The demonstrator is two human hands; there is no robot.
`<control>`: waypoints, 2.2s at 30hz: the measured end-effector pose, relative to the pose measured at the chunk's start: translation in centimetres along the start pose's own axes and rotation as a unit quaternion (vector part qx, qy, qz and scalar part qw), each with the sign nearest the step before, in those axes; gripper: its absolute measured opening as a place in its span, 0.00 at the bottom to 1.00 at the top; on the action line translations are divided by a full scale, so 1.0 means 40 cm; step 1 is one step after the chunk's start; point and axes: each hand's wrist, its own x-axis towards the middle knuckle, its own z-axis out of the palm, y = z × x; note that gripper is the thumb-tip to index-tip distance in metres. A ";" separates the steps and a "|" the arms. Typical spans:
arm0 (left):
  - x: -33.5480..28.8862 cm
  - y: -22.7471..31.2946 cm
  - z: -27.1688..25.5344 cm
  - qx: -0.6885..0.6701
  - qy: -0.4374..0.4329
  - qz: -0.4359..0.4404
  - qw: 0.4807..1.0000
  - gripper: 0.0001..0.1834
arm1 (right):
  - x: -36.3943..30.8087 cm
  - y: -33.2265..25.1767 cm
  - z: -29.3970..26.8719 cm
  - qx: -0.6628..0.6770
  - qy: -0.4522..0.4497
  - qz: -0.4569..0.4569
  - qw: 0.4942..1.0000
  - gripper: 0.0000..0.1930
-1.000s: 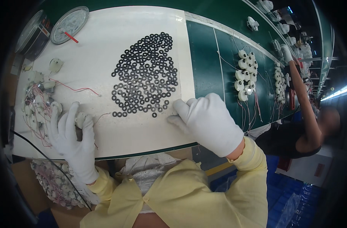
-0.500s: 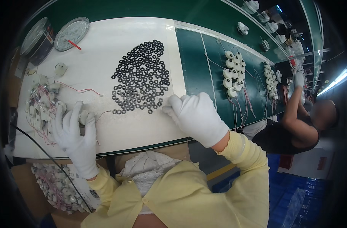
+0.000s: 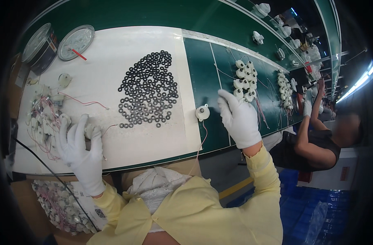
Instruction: The person assembles small white electronic components by hand at a factory workstation. They pick up white plastic housings and metal washers, insert the washers into the housings, and place the finished units on the green conveyor belt. The process is repetitive and involves handling small parts with gloved hands.
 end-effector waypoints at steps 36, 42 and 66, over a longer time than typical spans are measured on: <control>-0.047 0.107 -0.060 -0.380 0.278 -0.098 0.877 0.19 | -0.191 0.116 -0.112 0.150 0.260 0.181 0.936 0.15; 0.033 0.308 -0.097 -0.355 0.041 0.264 0.896 0.12 | -0.137 -0.255 0.026 0.879 0.070 0.183 0.435 0.41; 0.305 -0.113 0.023 0.135 -0.194 -0.133 0.962 0.29 | -0.106 -0.055 -0.026 0.535 -0.086 0.294 0.787 0.25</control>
